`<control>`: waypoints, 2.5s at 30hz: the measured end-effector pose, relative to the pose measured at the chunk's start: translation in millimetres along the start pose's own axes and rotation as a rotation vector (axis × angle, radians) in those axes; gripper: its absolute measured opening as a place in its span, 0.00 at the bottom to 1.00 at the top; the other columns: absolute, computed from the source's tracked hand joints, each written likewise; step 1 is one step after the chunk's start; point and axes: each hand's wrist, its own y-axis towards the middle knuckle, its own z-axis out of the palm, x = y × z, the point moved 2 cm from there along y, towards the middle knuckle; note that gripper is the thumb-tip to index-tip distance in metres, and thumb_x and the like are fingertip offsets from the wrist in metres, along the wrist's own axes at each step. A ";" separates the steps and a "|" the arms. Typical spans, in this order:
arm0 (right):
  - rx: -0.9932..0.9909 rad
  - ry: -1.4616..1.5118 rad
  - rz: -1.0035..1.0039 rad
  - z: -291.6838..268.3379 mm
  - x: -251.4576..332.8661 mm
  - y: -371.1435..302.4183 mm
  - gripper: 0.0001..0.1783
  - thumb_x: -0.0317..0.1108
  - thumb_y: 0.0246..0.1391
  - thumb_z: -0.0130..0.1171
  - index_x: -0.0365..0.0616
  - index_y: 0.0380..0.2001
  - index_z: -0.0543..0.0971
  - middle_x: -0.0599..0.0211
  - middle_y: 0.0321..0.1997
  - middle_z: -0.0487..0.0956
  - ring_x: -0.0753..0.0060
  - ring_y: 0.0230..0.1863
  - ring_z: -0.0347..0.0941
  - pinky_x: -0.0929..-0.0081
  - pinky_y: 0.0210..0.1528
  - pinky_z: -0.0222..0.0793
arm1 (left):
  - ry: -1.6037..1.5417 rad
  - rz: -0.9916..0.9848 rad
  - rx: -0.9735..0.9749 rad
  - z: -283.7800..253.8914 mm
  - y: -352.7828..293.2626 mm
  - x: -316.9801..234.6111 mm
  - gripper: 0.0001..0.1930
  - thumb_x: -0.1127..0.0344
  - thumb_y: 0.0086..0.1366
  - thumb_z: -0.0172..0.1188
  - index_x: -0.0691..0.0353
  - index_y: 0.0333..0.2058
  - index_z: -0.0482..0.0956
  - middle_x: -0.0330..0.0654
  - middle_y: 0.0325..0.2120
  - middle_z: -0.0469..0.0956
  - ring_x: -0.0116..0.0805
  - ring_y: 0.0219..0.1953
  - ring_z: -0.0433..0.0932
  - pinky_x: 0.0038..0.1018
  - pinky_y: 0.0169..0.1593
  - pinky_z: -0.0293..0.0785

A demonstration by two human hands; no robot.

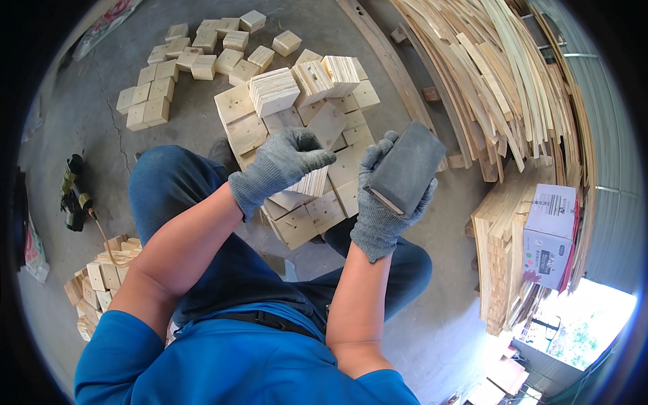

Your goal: The person sits on the floor and sands small wooden blocks using a sanding block. They pick up blocks from a pile, sand each one, and place them back down. The person wears gloves and uses a handheld sanding block to smooth the surfaces of the wood pieces.

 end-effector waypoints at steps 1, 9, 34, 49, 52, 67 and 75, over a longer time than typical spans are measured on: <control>-0.022 0.003 -0.005 1.4 0.1 -1.3 0.50 0.62 0.61 0.65 0.39 0.76 0.64 0.34 0.73 0.71 0.39 0.68 0.75 0.39 0.75 0.63 | 0.068 0.022 -0.005 -2.1 2.1 -1.7 0.11 0.61 0.68 0.73 0.60 0.43 0.89 0.38 0.32 0.87 0.32 0.37 0.84 0.32 0.47 0.82; 0.024 0.012 -0.018 -2.8 14.4 -3.1 0.50 0.60 0.61 0.65 0.39 0.76 0.64 0.33 0.73 0.70 0.37 0.68 0.74 0.38 0.76 0.63 | 0.223 0.653 -0.266 7.9 9.0 18.0 0.21 0.72 0.63 0.73 0.57 0.56 0.85 0.44 0.58 0.82 0.35 0.57 0.82 0.32 0.61 0.80; -0.040 -0.102 -0.015 8.6 -22.2 3.8 0.48 0.64 0.67 0.58 0.39 0.76 0.62 0.37 0.73 0.69 0.41 0.66 0.74 0.44 0.70 0.73 | -0.323 0.161 0.266 29.1 -4.5 17.3 0.14 0.62 0.67 0.75 0.63 0.48 0.90 0.42 0.41 0.89 0.28 0.43 0.86 0.27 0.55 0.83; -0.041 0.040 0.085 17.3 -29.1 2.1 0.49 0.64 0.66 0.59 0.38 0.75 0.63 0.33 0.70 0.71 0.37 0.62 0.77 0.38 0.69 0.72 | -0.189 0.127 0.232 28.5 -5.2 16.3 0.15 0.59 0.66 0.75 0.63 0.45 0.91 0.42 0.37 0.90 0.29 0.40 0.86 0.28 0.51 0.83; -0.046 0.035 0.084 15.3 -28.9 2.0 0.48 0.64 0.66 0.59 0.38 0.75 0.64 0.33 0.70 0.71 0.37 0.63 0.77 0.39 0.69 0.72 | -0.176 0.144 0.221 29.0 -2.8 18.1 0.13 0.61 0.66 0.75 0.62 0.43 0.91 0.42 0.36 0.89 0.29 0.39 0.85 0.28 0.51 0.83; -0.058 0.000 -0.033 4.9 -7.8 7.2 0.51 0.61 0.59 0.69 0.40 0.74 0.67 0.37 0.71 0.71 0.40 0.67 0.74 0.42 0.72 0.70 | -0.306 0.169 0.240 30.4 -8.3 17.7 0.10 0.66 0.63 0.75 0.64 0.41 0.91 0.41 0.34 0.90 0.26 0.36 0.85 0.26 0.47 0.84; -0.037 -0.021 0.024 6.7 -19.1 5.2 0.51 0.62 0.61 0.65 0.37 0.75 0.64 0.33 0.69 0.71 0.39 0.64 0.76 0.41 0.70 0.72 | -0.208 0.194 0.204 33.7 -8.9 13.6 0.12 0.65 0.63 0.78 0.64 0.43 0.92 0.42 0.35 0.90 0.25 0.35 0.85 0.25 0.45 0.84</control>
